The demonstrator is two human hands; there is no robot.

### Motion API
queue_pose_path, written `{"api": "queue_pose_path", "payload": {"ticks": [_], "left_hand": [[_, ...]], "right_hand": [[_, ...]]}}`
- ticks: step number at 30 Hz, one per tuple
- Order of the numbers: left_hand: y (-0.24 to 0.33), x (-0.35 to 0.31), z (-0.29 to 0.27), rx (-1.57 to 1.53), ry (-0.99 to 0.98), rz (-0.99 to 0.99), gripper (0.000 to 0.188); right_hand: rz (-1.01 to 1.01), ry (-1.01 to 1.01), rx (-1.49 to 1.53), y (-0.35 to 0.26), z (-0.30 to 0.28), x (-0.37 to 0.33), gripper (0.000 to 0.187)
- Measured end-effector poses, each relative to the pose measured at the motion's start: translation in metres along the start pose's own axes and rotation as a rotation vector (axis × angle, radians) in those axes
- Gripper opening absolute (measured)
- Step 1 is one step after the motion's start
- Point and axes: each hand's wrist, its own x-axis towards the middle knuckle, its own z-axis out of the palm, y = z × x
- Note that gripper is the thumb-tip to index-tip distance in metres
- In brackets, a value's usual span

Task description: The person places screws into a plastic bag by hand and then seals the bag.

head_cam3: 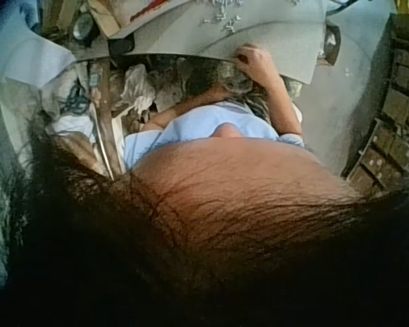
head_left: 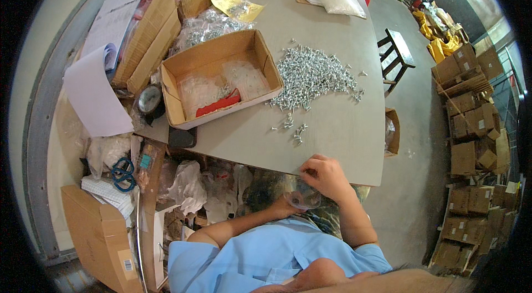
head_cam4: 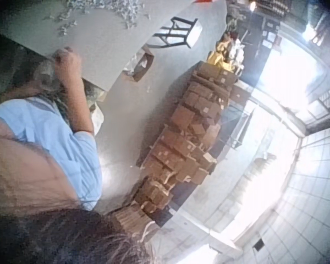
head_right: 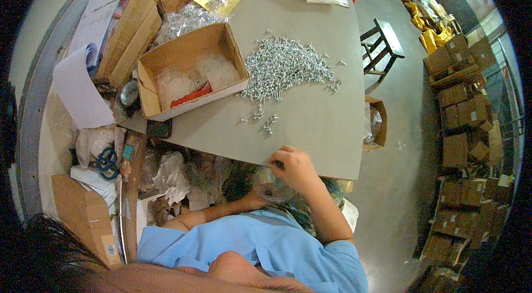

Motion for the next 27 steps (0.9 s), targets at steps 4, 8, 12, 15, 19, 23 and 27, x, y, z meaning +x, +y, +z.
{"api": "queue_pose_path", "payload": {"ticks": [4, 8, 12, 15, 19, 23, 27], "left_hand": [[0.007, 0.001, -0.002, 0.025, -0.024, 0.002, 0.026], [0.015, -0.002, -0.002, -0.007, 0.004, -0.066, 0.031], [0.039, -0.008, -0.002, 0.005, 0.024, -0.233, 0.032], [0.041, -0.008, -0.003, 0.044, 0.004, -0.174, 0.031], [0.037, -0.007, -0.003, 0.121, 0.03, -0.072, 0.03], [0.024, -0.005, 0.0, -0.028, -0.008, -0.115, 0.031], [0.016, -0.003, 0.001, 0.025, 0.011, -0.114, 0.033]], "right_hand": [[0.085, 0.202, 0.03, -0.002, 0.003, 0.023, 0.025], [0.016, 0.524, -0.177, -0.002, 0.025, 0.054, 0.025], [0.012, 0.588, -0.278, -0.002, 0.034, 0.061, 0.019], [-0.002, 0.574, -0.315, 0.004, 0.038, 0.05, 0.014], [0.051, 0.095, -0.109, -0.003, 0.015, 0.021, 0.015], [0.077, 0.133, -0.027, 0.003, -0.003, 0.031, 0.02], [0.001, 0.43, -0.132, 0.009, -0.001, 0.061, 0.029]]}}
